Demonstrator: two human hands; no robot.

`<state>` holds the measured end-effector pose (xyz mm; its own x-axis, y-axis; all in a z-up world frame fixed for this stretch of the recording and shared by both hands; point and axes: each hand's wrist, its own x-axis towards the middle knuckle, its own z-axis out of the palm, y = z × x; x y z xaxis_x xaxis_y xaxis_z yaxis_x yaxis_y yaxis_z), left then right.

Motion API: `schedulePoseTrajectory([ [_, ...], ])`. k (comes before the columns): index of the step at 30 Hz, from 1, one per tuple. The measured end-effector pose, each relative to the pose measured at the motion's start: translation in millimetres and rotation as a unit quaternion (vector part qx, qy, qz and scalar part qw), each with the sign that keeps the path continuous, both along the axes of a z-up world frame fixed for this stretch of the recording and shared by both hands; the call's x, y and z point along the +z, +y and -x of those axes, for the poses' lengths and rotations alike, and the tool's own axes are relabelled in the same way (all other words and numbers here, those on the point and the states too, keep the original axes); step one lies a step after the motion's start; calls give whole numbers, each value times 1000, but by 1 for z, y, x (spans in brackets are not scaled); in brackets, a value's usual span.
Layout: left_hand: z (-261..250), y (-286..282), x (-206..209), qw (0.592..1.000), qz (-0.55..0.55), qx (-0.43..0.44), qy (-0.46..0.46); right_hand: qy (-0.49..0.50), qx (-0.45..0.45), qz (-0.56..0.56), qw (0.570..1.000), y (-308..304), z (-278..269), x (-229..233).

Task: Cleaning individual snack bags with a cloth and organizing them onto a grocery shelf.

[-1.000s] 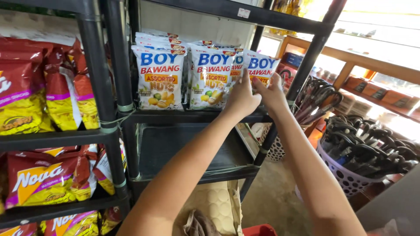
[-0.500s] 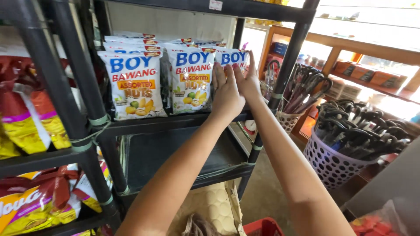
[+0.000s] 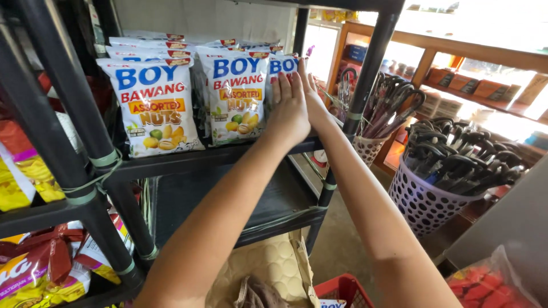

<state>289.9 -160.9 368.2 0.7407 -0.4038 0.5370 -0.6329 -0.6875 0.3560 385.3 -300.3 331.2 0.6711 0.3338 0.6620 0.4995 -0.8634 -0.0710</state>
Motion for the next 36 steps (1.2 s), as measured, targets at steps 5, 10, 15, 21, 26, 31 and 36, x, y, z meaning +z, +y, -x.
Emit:
schedulePoseTrajectory([
  [5,-30,-2,-22,997,26,-4,-69,29,106,-192,975,0,17,2],
  [10,-33,-1,-34,993,46,0,-108,81,133,-267,951,11,34,12],
  [15,-28,3,-39,988,50,-6,-146,77,176,-276,942,21,51,22],
  [21,-24,8,-36,993,39,-16,-110,79,185,-283,938,16,38,16],
  [26,13,13,-24,983,100,-86,-129,-74,108,-234,963,15,38,16],
  [31,90,28,-23,937,217,-175,-213,-136,130,-307,933,41,125,26],
  [36,155,22,-59,925,223,-257,-171,-66,136,-338,929,12,256,-15],
])
